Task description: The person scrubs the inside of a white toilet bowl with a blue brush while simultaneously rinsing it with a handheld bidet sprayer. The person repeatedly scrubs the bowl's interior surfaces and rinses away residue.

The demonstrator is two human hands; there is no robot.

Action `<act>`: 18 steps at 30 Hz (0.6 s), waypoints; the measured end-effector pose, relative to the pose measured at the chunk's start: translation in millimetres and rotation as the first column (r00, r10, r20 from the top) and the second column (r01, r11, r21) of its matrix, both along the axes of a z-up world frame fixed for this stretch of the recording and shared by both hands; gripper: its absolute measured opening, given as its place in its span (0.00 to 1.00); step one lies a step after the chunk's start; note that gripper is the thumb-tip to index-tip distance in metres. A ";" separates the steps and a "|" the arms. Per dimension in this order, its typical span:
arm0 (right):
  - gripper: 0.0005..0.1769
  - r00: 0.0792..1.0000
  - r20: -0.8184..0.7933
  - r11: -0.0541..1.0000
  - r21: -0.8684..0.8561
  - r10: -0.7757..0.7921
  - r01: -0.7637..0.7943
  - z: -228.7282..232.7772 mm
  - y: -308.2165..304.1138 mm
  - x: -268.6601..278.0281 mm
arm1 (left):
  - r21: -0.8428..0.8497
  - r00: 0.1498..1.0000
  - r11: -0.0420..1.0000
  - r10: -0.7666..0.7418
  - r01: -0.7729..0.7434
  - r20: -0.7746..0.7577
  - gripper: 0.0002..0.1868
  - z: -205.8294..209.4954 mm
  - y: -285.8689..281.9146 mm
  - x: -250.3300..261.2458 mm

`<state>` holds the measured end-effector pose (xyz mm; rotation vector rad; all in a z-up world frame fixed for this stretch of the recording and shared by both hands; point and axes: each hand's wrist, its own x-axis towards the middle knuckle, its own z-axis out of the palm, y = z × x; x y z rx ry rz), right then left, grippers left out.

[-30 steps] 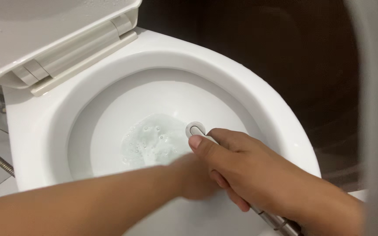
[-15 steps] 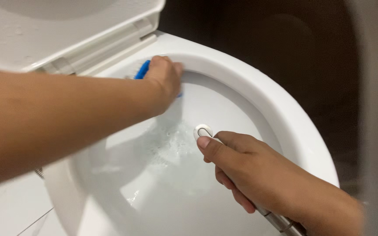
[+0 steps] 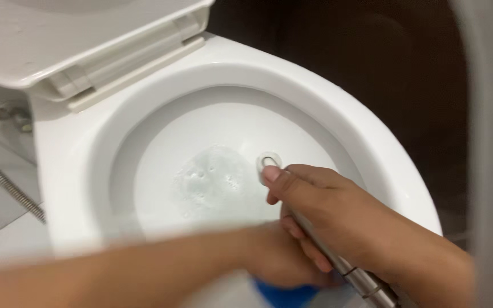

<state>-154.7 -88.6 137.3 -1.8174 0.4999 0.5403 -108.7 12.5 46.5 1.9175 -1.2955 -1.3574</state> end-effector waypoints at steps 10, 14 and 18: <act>0.36 0.999 -0.003 0.995 0.098 -0.033 0.033 -11.2 -5.9 2.6 | 0.385 0.807 0.901 -0.072 -0.200 0.586 0.43 -34.7 22.7 60.8; 0.37 0.998 0.059 0.993 0.107 0.035 -0.041 -16.4 -14.1 -1.7 | 0.448 0.805 0.852 -0.053 -0.272 0.590 0.46 -30.1 18.8 68.4; 0.34 0.986 0.137 0.969 0.213 0.099 -0.127 -14.8 -17.9 -2.5 | 0.442 0.817 0.861 -0.055 -0.252 0.574 0.36 -23.1 17.8 69.6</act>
